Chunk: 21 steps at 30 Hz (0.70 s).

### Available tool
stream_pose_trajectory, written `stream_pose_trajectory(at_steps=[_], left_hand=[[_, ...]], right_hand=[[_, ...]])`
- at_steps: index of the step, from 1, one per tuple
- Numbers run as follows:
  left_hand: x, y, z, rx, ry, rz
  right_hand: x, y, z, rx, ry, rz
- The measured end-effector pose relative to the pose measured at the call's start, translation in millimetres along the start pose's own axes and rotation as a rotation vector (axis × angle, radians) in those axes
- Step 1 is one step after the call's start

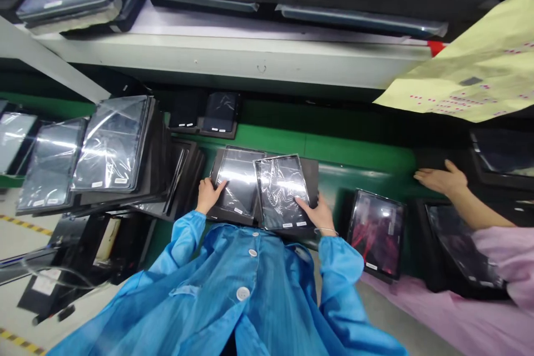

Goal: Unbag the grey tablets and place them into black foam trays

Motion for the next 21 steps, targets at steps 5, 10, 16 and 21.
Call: stream_pose_trajectory(at_steps=[5,10,16,21], left_hand=[[-4.9,-11.6,-14.9,-0.019,0.143,0.177],[-14.3,-3.9,-8.0,-0.088,0.153,0.431],[-12.4,7.4,11.4,-0.166,0.086,0.706],[-6.1,12.5,18.1,-0.38,0.043,0.889]], right_hand=[[38.5,-12.6,-2.4,-0.062,-0.139,-0.295],[51.4,-2.8,13.6,-0.04,-0.193,-0.521],[67.1,8.5,36.7,-0.009,-0.262,-0.709],[76.5,7.3,42.7,-0.038,-0.33,-0.78]])
Point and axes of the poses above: each hand's wrist, its own z-axis away from the middle knuckle, its own y-axis out of the back of the hand, x = y × z, the point moved 5 cm from there along -z, towards the middle knuckle, and after that the axes turned 4 degrees about -z, right-handed, at the moved point
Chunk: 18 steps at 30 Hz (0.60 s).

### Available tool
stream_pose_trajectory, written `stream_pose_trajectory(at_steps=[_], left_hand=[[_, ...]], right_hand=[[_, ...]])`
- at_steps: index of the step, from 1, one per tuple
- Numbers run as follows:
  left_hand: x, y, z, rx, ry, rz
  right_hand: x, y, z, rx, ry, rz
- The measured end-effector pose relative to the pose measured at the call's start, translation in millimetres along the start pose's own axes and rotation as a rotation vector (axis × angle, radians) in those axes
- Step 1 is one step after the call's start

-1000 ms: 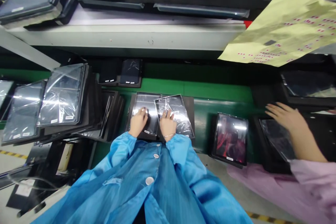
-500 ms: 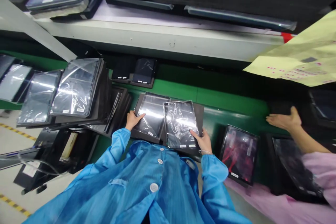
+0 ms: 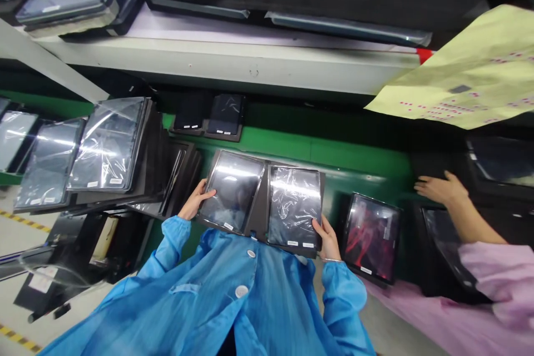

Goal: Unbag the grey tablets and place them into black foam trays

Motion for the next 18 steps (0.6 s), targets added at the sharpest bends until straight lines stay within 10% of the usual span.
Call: stream_pose_trajectory(at_steps=[9,18], left_hand=[[30.9,-28.1,6.1,-0.112,-0.111,0.03],[35.9,-149.5,5.1,-0.389,-0.154,-0.113]], right_hand=[[-11.2,18.4,7.1,0.079,-0.17,0.116],[-41.6,157.1,101.1,0.477,-0.183,0.17]])
Point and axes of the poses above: each hand's wrist, its own z-axis away from the middle knuckle, its own y-axis out of the back of the hand, x = y × z, the point moved 5 cm from there along -z, towards the middle knuckle, and after that the axes turned 4 degrees about -z, right-handed, at the moved point
